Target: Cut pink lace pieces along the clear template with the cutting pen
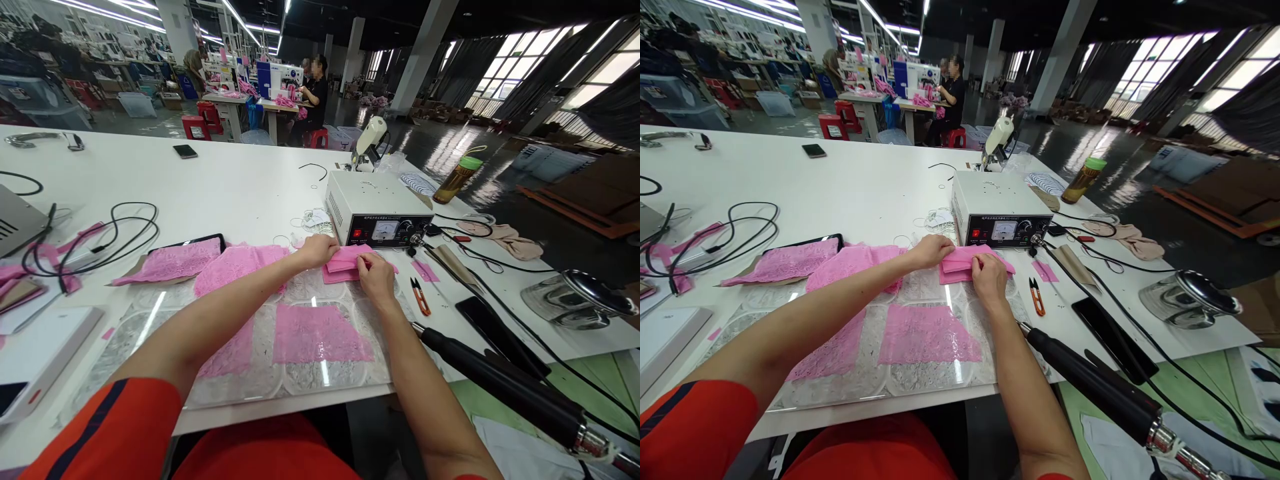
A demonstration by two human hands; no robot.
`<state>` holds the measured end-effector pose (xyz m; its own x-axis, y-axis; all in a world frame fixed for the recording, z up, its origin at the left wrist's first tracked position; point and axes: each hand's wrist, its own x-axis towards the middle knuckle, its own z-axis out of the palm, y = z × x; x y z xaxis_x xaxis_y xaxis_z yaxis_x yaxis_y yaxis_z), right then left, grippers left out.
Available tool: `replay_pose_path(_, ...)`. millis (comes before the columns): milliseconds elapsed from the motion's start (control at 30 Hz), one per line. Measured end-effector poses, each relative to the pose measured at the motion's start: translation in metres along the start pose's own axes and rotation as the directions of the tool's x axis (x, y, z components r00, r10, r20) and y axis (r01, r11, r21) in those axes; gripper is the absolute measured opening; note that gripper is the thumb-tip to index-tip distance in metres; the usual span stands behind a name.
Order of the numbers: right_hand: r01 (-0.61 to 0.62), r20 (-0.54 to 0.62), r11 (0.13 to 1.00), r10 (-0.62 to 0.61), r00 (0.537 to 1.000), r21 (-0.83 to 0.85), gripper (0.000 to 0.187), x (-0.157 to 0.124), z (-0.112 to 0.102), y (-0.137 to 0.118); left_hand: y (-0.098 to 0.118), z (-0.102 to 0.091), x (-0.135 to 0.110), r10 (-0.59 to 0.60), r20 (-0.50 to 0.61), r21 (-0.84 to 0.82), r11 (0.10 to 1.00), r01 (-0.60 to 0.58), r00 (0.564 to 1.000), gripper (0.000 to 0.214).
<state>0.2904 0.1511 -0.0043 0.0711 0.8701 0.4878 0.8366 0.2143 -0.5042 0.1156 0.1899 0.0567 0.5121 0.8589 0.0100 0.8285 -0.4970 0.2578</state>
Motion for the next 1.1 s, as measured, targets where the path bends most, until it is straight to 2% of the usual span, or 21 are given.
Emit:
replay_pose_path(133,0.029,-0.01,0.999,-0.029,1.0,-0.033,0.021,-0.004,-0.014,-0.007,0.002,-0.01,-0.017,0.078,-0.069,0.018,0.997,-0.077,0.995,0.021)
replay_pose_path(267,0.143,0.065,0.989,-0.141,0.988,-0.026,0.016,-0.034,-0.039,-0.021,0.004,-0.012,-0.068,0.2,-0.103,0.011,0.98,-0.2,0.974,0.027)
replay_pose_path(333,0.33,0.14,0.943,-0.321,0.937,-0.046,0.017,-0.058,-0.052,-0.027,0.003,-0.005,-0.1,0.264,-0.089,-0.004,0.964,-0.266,0.96,0.025)
replay_pose_path(400,0.462,0.208,0.885,-0.442,0.872,-0.053,0.018,-0.084,-0.061,-0.031,0.002,0.005,-0.131,0.331,-0.07,-0.014,0.943,-0.333,0.941,0.024)
replay_pose_path(500,0.574,0.254,0.818,-0.551,0.795,-0.021,0.02,-0.116,-0.067,-0.034,-0.001,0.022,-0.167,0.466,-0.104,0.085,0.884,-0.459,0.878,0.025)
replay_pose_path(567,0.596,0.261,0.803,-0.579,0.772,0.015,0.021,-0.13,-0.067,-0.033,-0.002,0.029,-0.181,0.503,-0.111,0.12,0.863,-0.491,0.857,0.025)
replay_pose_path(667,0.57,0.269,0.819,-0.566,0.78,0.07,0.024,-0.139,-0.068,-0.03,-0.003,0.034,-0.193,0.51,-0.103,0.12,0.859,-0.498,0.854,0.024)
replay_pose_path(800,0.523,0.284,0.843,-0.535,0.796,0.121,0.023,-0.14,-0.074,-0.027,-0.001,0.034,-0.2,0.475,-0.089,0.095,0.879,-0.467,0.875,0.02)
replay_pose_path(1100,0.429,0.306,0.88,-0.473,0.826,0.202,0.02,-0.141,-0.082,-0.022,0.002,0.034,-0.199,0.369,-0.084,-0.011,0.928,-0.371,0.926,0.019)
